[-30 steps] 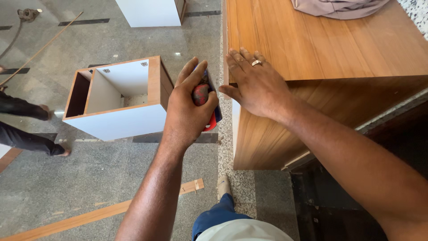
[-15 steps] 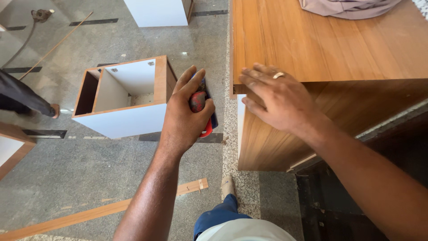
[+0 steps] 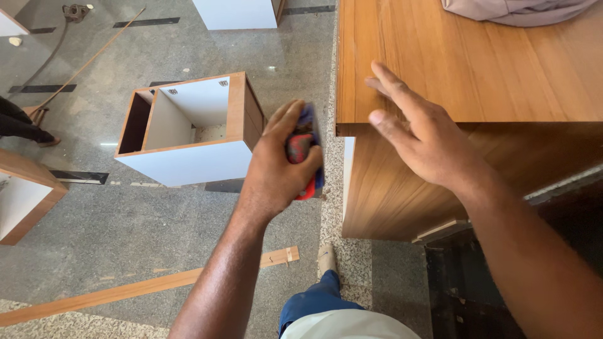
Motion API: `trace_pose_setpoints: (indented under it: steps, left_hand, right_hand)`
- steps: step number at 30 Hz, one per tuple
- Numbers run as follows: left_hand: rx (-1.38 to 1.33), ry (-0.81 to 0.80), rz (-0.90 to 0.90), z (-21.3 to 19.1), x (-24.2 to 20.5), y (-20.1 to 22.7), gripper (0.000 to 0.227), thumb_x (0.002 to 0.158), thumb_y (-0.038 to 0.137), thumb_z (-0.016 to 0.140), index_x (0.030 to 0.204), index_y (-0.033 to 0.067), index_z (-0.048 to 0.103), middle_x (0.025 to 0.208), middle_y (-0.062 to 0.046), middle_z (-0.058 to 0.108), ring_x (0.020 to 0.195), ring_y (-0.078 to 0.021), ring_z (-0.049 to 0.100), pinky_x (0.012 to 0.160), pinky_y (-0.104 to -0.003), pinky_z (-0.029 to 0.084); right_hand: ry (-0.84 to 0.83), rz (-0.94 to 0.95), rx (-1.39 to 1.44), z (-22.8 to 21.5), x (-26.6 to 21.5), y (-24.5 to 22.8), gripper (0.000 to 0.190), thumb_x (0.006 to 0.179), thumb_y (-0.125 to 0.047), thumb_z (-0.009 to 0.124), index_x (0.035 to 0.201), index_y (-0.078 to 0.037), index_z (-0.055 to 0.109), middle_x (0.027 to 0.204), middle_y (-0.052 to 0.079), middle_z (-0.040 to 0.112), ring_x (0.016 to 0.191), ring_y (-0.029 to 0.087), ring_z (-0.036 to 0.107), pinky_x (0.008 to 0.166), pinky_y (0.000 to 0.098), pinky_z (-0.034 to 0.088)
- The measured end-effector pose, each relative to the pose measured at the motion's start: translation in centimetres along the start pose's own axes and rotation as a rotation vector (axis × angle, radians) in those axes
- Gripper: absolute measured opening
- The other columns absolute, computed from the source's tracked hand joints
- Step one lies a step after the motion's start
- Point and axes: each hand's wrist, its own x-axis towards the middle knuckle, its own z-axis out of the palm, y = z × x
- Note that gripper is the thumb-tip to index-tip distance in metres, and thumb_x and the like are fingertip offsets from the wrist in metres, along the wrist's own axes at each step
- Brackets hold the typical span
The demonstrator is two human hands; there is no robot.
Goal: The person uses a red and blue sanding block to smooth the edges and top surface of a wooden cabinet. They repeatedly rub the sanding block along the front edge and top surface, occasionally pausing to wipe the surface with their hand.
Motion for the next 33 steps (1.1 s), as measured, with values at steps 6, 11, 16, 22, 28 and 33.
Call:
trace_pose_setpoints:
  steps: [6,11,16,22,28,33]
  left_hand:
    - [0.006,-0.205,0.078,0.8,1.4,2.7,0.078,0.084,0.016,0.072,0.15,-0.0063,0.039,0.157,-0.024,0.044,0.139,-0.0358,0.055,0.116,-0.044,0.045]
    - [0.166,-0.292,0.068,1.1,3.0,2.1,0.083,0.084,0.03,0.077,0.149,-0.0047,0.039,0.158,-0.024,0.038,0.139,-0.0376,0.049,0.113,-0.048,0.042]
    - [0.321,-0.38,0.119,1.1,6.0,2.0,0.065,0.088,0.029,0.079,0.139,-0.0022,0.052,0.151,-0.023,0.045,0.144,-0.0417,0.037,0.114,-0.053,0.033]
    - [0.349,-0.37,0.22,0.2,4.9,2.3,0.071,0.068,0.016,0.081,0.136,0.0016,0.063,0.148,-0.022,0.055,0.144,-0.0416,0.04,0.119,-0.049,0.03]
    - [0.396,-0.433,0.174,0.7,7.7,3.6,0.043,0.085,0.011,0.071,0.127,0.005,0.066,0.142,-0.02,0.058,0.149,-0.0372,0.037,0.13,-0.046,0.019]
    - [0.292,-0.352,0.341,-0.2,5.8,4.0,0.076,0.066,0.016,0.075,0.139,-0.0014,0.059,0.147,-0.028,0.053,0.144,-0.0437,0.038,0.118,-0.05,0.019]
  right_hand:
    - [-0.13,-0.022,-0.245,1.7,0.2,0.8,0.086,0.098,-0.068,0.013,0.16,-0.01,0.029,0.167,0.014,0.034,0.156,0.034,0.029,0.127,0.0518,0.017]
    - [-0.155,-0.019,-0.351,2.4,0.5,1.2,0.103,0.089,-0.079,0.008,0.159,-0.004,0.023,0.165,0.019,0.029,0.156,0.034,0.026,0.126,0.0524,0.015]
    - [-0.116,-0.06,-0.411,2.3,2.1,0.3,0.121,0.081,-0.086,0.006,0.158,0.006,0.018,0.161,0.031,0.027,0.151,0.04,0.025,0.122,0.0526,0.017]
    - [-0.15,-0.011,-0.375,2.6,2.3,-1.9,0.118,0.083,-0.087,0.001,0.16,0.001,0.017,0.163,0.029,0.028,0.154,0.038,0.027,0.125,0.0522,0.017]
    - [-0.194,0.074,-0.331,0.5,4.9,-1.8,0.109,0.089,-0.082,0.003,0.159,0.0,0.019,0.163,0.026,0.028,0.151,0.038,0.026,0.123,0.0491,0.018]
    - [-0.191,0.032,-0.351,0.8,3.2,-2.4,0.105,0.094,-0.078,0.006,0.158,0.003,0.021,0.163,0.028,0.027,0.151,0.038,0.027,0.122,0.0497,0.021]
